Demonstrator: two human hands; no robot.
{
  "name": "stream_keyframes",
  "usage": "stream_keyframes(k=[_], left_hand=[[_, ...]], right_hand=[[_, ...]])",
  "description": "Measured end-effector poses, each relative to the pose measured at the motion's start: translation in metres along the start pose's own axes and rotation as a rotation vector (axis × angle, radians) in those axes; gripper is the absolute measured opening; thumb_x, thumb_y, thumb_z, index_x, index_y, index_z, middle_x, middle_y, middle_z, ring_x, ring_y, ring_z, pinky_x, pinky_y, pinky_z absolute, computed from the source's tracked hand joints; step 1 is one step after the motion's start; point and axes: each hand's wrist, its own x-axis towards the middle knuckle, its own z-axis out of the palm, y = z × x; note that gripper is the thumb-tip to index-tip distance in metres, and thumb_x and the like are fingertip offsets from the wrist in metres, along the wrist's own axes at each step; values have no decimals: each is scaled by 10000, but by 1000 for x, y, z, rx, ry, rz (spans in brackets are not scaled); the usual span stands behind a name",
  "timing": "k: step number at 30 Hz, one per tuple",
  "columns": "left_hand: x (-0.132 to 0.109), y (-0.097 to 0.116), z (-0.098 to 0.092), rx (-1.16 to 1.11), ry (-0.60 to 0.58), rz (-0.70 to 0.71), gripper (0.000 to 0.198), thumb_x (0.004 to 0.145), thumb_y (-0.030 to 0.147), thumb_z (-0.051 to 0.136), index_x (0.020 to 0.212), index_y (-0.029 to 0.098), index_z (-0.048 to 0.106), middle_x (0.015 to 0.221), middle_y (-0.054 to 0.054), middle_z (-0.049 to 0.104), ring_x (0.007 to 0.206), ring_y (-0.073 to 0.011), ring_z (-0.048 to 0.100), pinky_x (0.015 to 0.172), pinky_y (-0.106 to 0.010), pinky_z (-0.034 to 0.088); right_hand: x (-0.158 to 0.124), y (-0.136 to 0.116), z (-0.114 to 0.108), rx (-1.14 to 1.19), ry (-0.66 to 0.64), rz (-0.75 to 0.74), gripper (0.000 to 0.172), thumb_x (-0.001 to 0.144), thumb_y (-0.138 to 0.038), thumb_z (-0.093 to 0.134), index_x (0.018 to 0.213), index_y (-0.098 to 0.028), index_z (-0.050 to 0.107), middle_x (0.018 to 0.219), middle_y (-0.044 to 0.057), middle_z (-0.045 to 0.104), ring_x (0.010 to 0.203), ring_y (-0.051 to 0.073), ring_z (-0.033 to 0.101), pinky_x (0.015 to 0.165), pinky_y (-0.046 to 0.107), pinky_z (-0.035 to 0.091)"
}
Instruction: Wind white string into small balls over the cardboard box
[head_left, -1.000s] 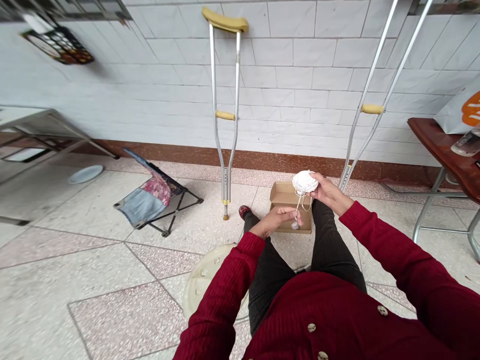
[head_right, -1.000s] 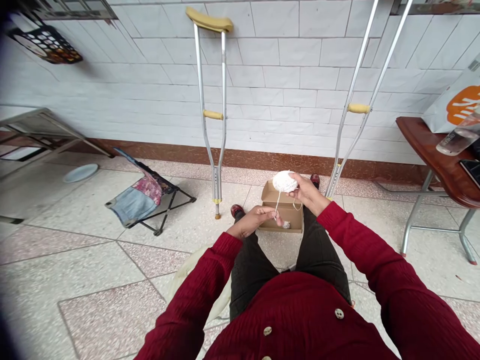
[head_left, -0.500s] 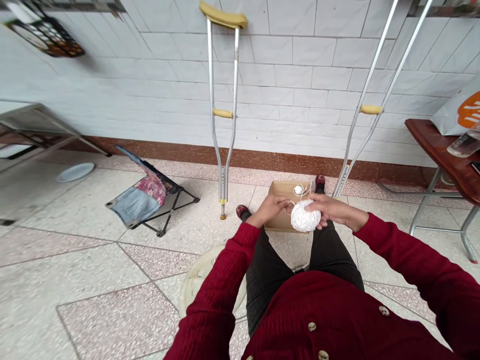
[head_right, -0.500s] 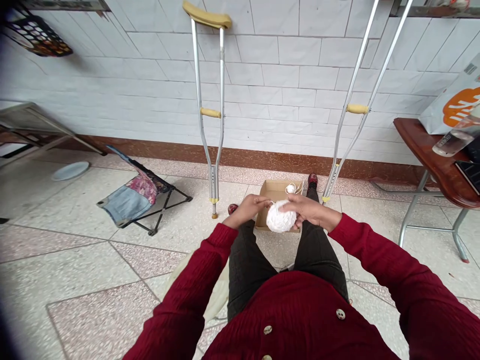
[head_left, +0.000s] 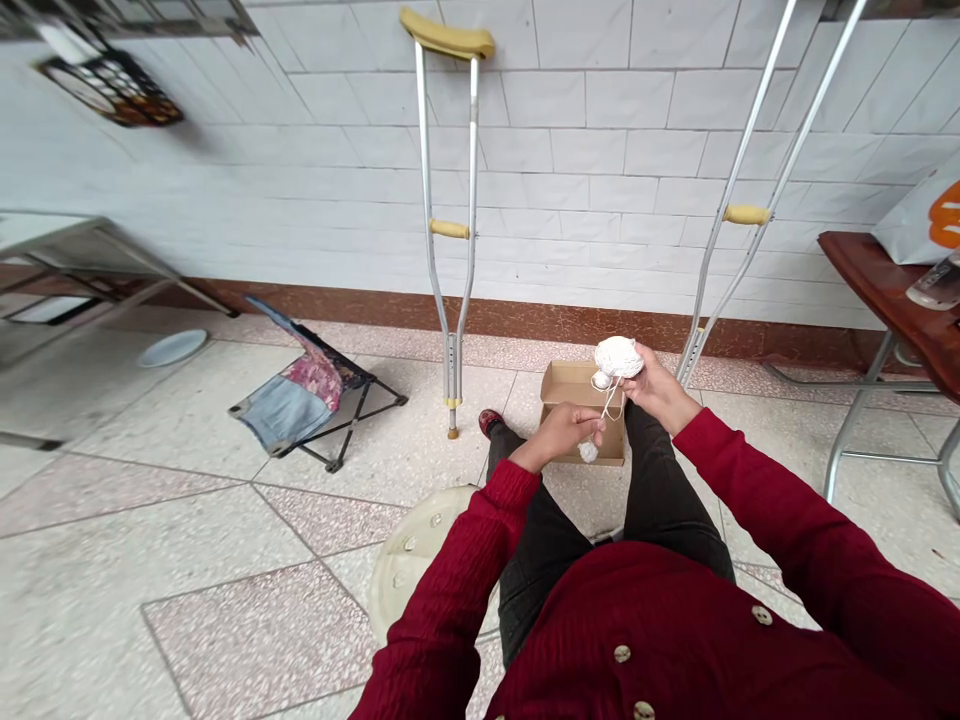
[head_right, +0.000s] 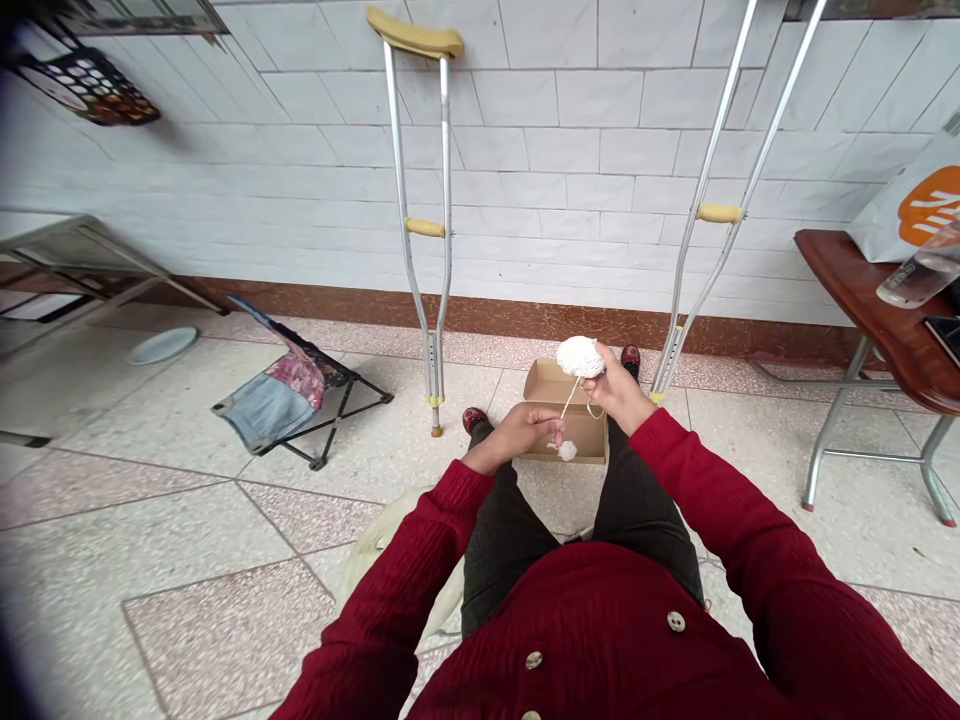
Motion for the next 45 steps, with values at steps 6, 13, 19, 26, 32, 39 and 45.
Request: stream_keyframes(k=[6,13,19,26,32,39,45], left_hand=[[7,-29,-10,128,144,4,292,877,298,518,730,135,710,727,-29,701,705,-164,609,721,-255,429],[14,28,-48,474,98,123,287,860,273,534,620,163,649,632,-11,633,626,-137,528,639,-244,348],[-2,91,-78,504,74,99,323,853,252,518,566,149,626,527,21,555,538,-105,462,582,-242,302],[-4,125,-98,518,247,162,311,845,265,529,578,138,628,577,16,598,591,-105,514,599,-233,317],[8,121,-97,484,265,160,307,838,227,532,560,136,625,589,8,618,600,-102,531,620,-235,333],[18,119,-98,502,258,138,317,832,229,531,547,141,639,560,5,619,588,-106,539,625,-236,351],[21,115,-100,478,262,144,312,830,224,544,547,139,644,580,5,640,602,-108,556,630,-233,361]], right_hand=[[-50,-5,-7,-228,-287,297,300,790,-404,636,977,-174,588,614,-10,609,423,88,511,293,147,300],[-70,1,-20,-538,-406,394,372,707,-417,704,922,-187,507,543,-42,574,344,83,481,283,154,273],[-56,-30,13,-808,-382,85,373,728,-382,720,938,-206,467,587,-43,596,337,77,479,269,155,254],[-38,-54,45,-909,-341,-185,365,741,-393,730,903,-217,454,699,-28,618,362,75,509,280,173,320],[-33,-55,41,-921,-283,-218,358,736,-388,736,891,-210,466,680,-32,605,351,70,496,272,175,307],[-29,-54,39,-914,-251,-223,367,729,-399,744,884,-210,471,661,-37,596,371,64,498,283,158,329],[-27,-56,38,-927,-243,-227,362,730,-395,742,880,-209,470,669,-30,605,352,67,493,270,166,314]])
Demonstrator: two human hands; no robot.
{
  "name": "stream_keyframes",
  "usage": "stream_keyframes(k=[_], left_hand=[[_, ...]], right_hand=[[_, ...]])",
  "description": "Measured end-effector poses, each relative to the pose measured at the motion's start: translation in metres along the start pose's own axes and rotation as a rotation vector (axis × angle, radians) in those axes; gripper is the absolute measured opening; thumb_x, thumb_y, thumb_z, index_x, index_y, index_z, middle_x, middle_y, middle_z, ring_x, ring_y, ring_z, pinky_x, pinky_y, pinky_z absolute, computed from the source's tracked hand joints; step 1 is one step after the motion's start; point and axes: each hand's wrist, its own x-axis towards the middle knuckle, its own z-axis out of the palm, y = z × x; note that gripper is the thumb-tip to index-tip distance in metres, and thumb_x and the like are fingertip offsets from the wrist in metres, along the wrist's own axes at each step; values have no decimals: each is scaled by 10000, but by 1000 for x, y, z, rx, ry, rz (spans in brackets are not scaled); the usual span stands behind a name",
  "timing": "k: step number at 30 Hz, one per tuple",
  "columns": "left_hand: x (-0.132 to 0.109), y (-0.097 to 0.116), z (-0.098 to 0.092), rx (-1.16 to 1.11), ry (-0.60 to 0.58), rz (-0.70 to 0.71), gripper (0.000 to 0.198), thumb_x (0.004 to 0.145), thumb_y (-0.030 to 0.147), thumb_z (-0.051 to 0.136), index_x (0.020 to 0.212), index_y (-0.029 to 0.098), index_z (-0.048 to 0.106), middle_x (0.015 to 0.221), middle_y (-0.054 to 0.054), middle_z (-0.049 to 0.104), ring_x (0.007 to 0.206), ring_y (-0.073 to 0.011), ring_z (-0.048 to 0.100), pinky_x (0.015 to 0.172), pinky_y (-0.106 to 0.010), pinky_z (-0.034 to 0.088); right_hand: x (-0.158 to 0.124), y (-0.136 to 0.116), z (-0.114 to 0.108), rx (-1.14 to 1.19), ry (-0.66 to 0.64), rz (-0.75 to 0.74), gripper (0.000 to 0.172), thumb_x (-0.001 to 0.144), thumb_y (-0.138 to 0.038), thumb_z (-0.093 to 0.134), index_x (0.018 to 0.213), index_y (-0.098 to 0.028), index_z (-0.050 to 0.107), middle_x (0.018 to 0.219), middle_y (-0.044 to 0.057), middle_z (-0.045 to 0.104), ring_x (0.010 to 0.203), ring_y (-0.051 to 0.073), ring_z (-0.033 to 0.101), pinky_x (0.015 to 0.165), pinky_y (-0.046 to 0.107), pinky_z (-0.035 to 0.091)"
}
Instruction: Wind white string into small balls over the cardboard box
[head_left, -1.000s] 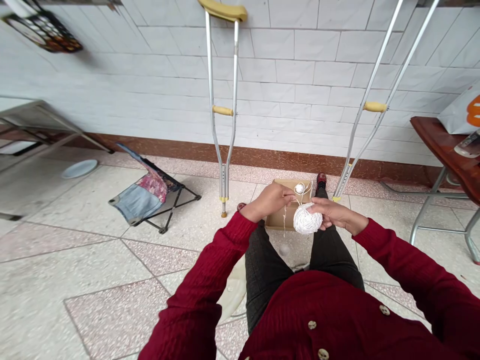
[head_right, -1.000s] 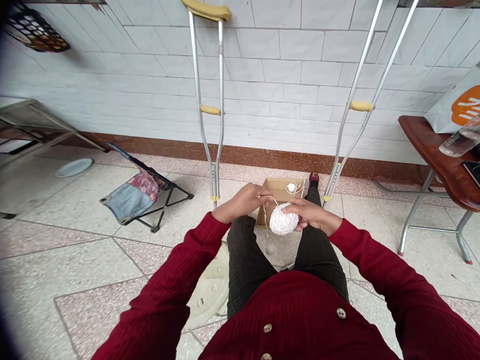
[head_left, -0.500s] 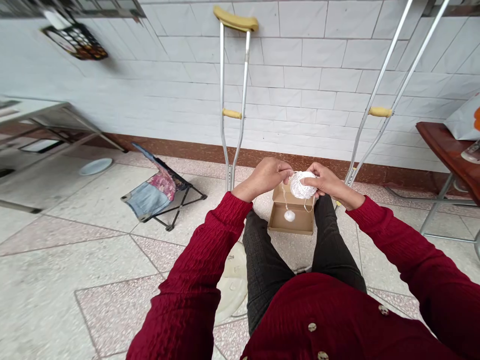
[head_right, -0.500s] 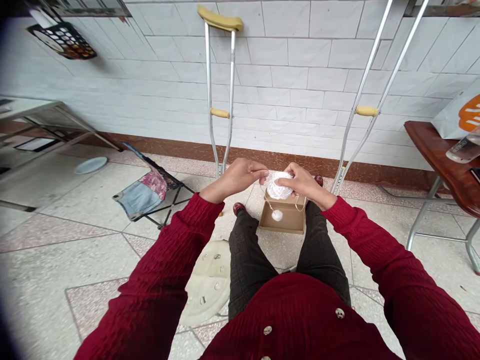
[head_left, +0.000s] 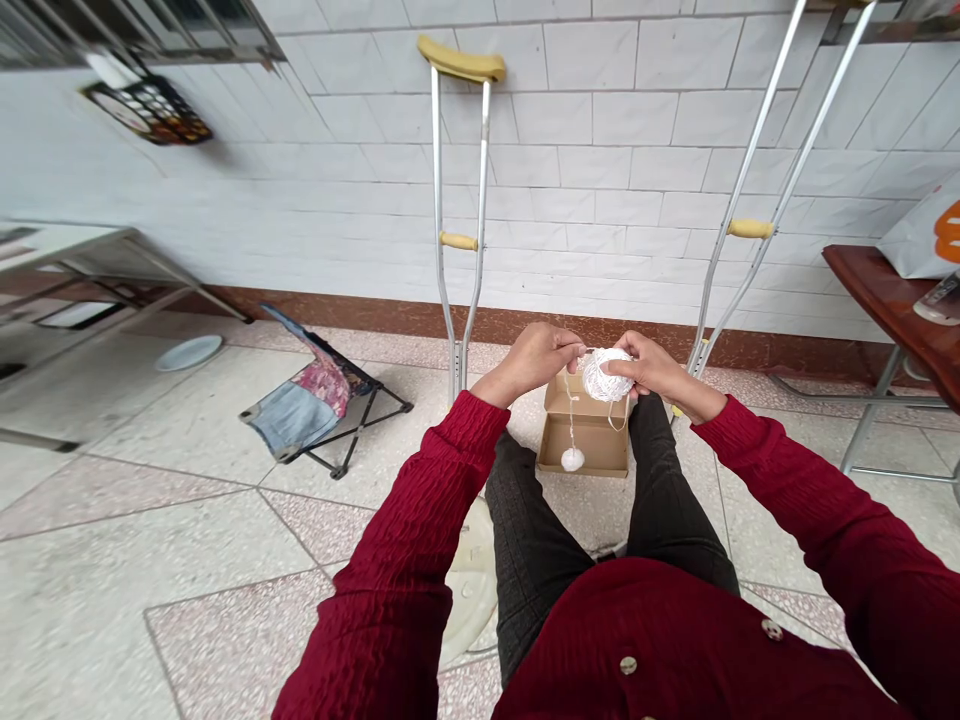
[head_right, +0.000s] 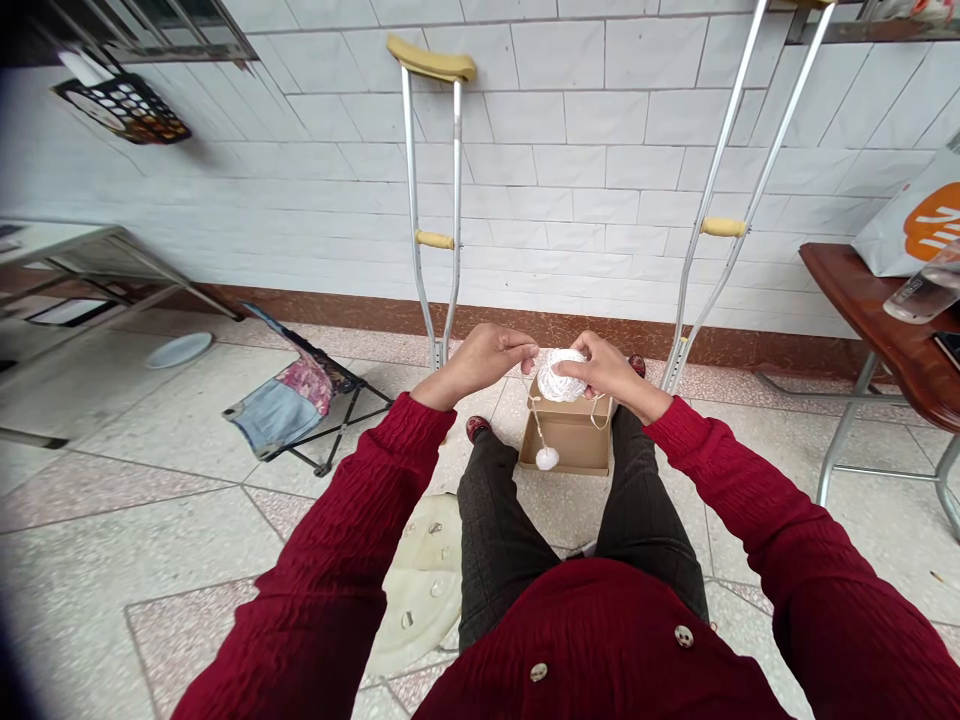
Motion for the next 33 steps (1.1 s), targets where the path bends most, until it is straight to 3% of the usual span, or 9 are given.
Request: stream_keyframes(k=[33], left_hand=[[1,7,11,-39,2,19,304,832,216,551,558,154,669,584,9,648,598,-108,546,617,-231,357]], right_hand=[[-7,5,-12,-62,22,8,332,728,-391,729,886,-207,501,656,-35,603,359,78,503,282,178,326]])
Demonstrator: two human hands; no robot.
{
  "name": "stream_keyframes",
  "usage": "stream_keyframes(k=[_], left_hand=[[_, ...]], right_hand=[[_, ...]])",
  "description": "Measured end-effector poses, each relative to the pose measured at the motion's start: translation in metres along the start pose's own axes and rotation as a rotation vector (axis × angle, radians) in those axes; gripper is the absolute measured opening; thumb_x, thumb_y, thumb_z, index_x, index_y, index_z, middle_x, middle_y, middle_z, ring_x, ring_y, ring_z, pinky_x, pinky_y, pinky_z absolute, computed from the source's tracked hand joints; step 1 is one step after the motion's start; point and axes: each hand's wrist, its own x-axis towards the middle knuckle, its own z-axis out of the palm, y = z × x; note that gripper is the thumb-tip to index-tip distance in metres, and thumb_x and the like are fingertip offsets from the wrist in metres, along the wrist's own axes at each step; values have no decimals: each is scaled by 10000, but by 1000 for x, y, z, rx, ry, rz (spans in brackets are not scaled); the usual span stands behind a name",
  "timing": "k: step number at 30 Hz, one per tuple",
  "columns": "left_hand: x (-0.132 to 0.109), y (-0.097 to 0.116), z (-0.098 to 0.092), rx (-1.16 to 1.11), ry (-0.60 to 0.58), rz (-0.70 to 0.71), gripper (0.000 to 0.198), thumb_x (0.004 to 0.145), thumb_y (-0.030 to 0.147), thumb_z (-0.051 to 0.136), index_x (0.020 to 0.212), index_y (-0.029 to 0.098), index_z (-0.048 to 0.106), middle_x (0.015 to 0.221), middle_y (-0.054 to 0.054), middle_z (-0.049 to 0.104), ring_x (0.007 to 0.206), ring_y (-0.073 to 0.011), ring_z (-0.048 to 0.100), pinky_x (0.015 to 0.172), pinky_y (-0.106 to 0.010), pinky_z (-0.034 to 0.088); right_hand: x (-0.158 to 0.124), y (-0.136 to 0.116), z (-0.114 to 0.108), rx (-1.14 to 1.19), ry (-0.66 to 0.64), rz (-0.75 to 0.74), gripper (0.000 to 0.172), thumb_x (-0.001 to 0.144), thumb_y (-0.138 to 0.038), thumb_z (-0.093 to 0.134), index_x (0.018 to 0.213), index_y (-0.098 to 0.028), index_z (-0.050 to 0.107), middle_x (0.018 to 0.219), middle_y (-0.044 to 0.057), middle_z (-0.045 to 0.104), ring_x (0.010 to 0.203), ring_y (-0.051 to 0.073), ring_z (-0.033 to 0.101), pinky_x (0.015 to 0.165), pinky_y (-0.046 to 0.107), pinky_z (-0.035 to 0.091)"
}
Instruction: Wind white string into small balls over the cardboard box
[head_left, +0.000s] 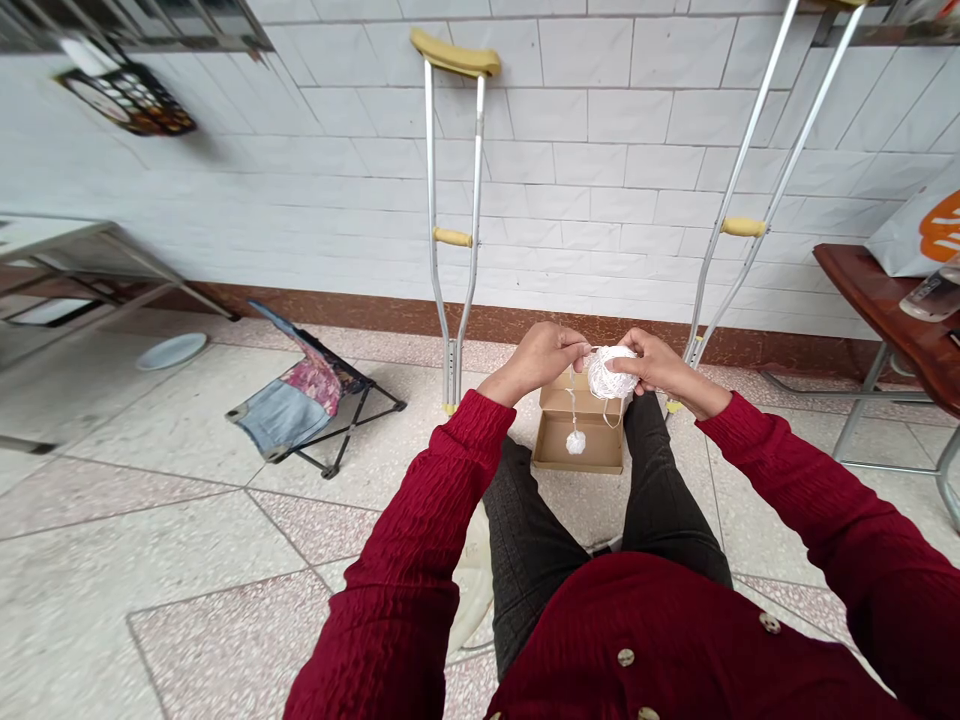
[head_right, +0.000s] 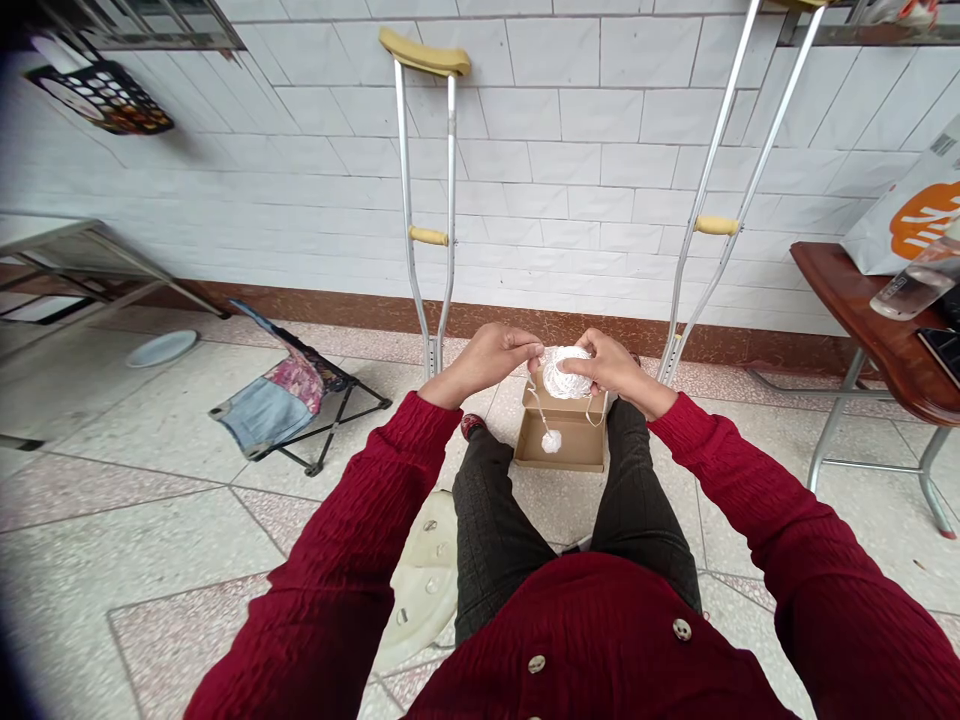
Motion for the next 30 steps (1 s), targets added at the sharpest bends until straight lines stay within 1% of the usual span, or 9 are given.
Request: stream_keyframes(k=[7,14,19,25,27,30], left_hand=[[0,1,0,-18,-3,-5,303,830,210,552,556,156,669,579,9,650,592,-106,549,627,-233,366],[-3,3,1,-27,5,-33,308,831,217,555,549,157,661,587,8,648,616,-111,557,638,-237,370],[-5,2,2,-39,6,-30,317,829,235,560,538,157,656,598,8,650,618,-109,554,642,-239,371],[-4,-2,5,-58,6,-39,339,823,281,572,517,155,644,549,5,624,577,-111,533,604,-237,368],[-4,-4,6,-99,-9,-33,341,825,293,577,521,154,646,549,-1,634,581,-112,543,612,-233,382],[-7,-8,7,-211,-96,-35,338,830,310,586,539,152,653,560,-9,652,587,-115,561,639,-233,413]], right_hand=[[1,1,-2,-21,-6,5,345,727,-403,736,890,-209,501,675,-28,606,375,83,519,287,177,342],[-1,-2,-1,-31,5,21,347,705,-368,756,887,-205,511,680,-24,605,394,73,514,288,163,337],[-1,-2,-1,-37,13,15,356,698,-386,757,887,-205,515,683,-27,599,407,75,515,292,165,337],[1,1,-1,-76,24,9,373,689,-417,755,889,-214,515,689,-28,607,402,84,516,302,182,340],[1,2,-2,-98,47,13,380,685,-426,754,890,-216,514,689,-30,606,399,84,508,316,192,350],[2,-1,-6,-153,109,8,385,676,-439,752,885,-218,516,715,-27,610,421,85,502,356,204,367]])
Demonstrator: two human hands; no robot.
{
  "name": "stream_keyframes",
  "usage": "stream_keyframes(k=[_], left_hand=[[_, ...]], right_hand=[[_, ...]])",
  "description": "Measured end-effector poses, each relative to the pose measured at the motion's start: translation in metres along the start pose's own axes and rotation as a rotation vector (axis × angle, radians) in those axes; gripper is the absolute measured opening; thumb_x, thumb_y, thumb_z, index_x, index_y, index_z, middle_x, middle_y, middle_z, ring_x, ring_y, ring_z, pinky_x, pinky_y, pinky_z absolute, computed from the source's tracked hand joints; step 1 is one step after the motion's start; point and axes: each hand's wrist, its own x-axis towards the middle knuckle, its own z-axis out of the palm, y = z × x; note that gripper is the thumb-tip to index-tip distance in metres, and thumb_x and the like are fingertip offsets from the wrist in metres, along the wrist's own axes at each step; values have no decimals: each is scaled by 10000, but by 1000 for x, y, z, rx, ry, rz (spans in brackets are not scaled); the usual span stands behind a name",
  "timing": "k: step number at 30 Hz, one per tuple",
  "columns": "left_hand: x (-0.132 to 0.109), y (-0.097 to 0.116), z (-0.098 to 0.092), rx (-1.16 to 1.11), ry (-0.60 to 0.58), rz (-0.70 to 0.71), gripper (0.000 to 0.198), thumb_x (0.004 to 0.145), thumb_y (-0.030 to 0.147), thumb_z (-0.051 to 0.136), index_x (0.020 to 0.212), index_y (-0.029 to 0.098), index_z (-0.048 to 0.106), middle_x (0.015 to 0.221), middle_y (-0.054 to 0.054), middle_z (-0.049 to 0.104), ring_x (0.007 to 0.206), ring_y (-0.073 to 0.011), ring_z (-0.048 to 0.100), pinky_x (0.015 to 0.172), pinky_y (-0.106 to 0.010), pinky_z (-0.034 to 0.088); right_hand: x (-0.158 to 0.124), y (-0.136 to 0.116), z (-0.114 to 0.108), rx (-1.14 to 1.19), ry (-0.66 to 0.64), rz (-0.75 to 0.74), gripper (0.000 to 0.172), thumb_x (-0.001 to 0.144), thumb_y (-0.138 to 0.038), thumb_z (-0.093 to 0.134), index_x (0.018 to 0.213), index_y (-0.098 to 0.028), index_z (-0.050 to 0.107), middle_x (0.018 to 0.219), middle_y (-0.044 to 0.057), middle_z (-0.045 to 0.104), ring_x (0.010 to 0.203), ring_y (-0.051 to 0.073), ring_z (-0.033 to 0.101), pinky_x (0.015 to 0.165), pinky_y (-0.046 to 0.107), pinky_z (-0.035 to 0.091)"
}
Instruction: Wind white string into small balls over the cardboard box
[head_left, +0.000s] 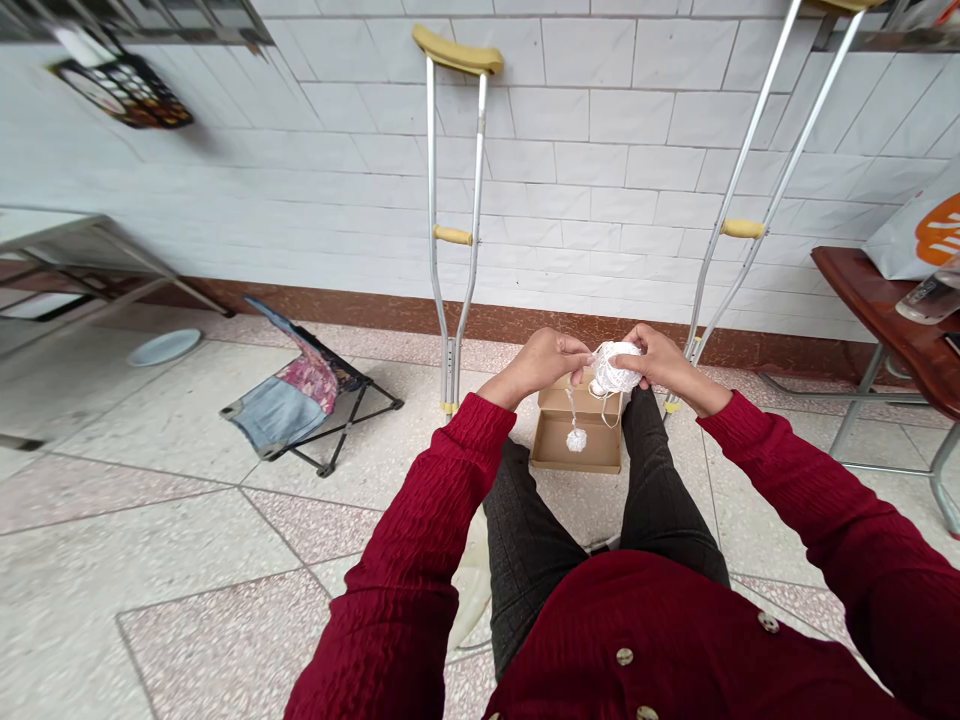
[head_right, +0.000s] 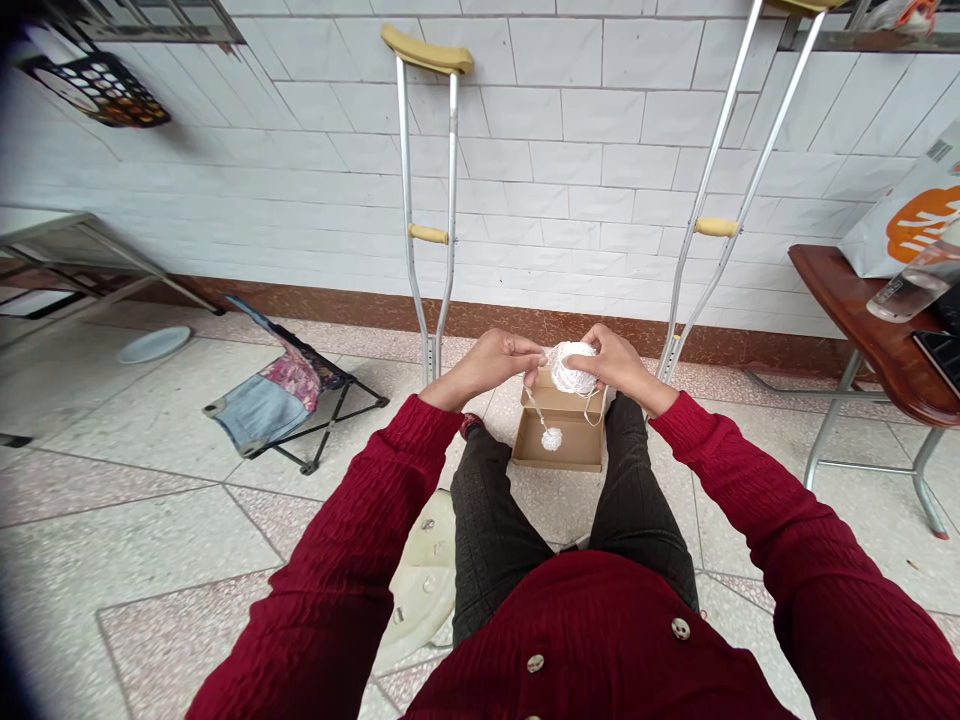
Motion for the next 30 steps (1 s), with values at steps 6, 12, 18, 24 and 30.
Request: stream_keyframes(k=[6,12,18,24,30], left_hand=[[-15,-16,1,-121,-75,-47,301,824,335,619,594,155,692,601,-29,683,614,-142,601,663,-258,461],[-21,-26,7,-195,-146,-49,334,856,390,598,682,135,727,685,-50,710,692,-153,628,733,-267,472],[-29,-31,18,-246,-165,-63,327,871,375,579,688,146,725,697,-38,711,692,-139,624,747,-254,464],[-44,-54,32,-195,-191,-114,321,833,426,624,694,165,750,738,-36,730,738,-159,635,777,-267,464],[-51,-64,43,-327,-205,-192,261,781,415,693,739,162,742,793,-62,750,799,-183,665,827,-292,468]], right_hand=[[3,-5,-14,-203,172,-73,398,667,-485,740,886,-218,542,801,0,616,576,123,523,474,229,361],[6,-15,-18,-292,269,-179,413,649,-506,729,889,-217,558,808,3,607,702,170,538,592,271,346],[15,-30,-29,-321,371,-227,405,652,-492,714,891,-212,543,812,12,596,707,178,517,625,293,343],[14,-43,-41,-304,439,-301,379,696,-476,687,909,-210,519,845,20,582,712,170,502,629,306,356],[12,-57,-41,-246,407,-336,352,743,-445,660,951,-212,496,879,28,558,767,179,502,648,318,385]])
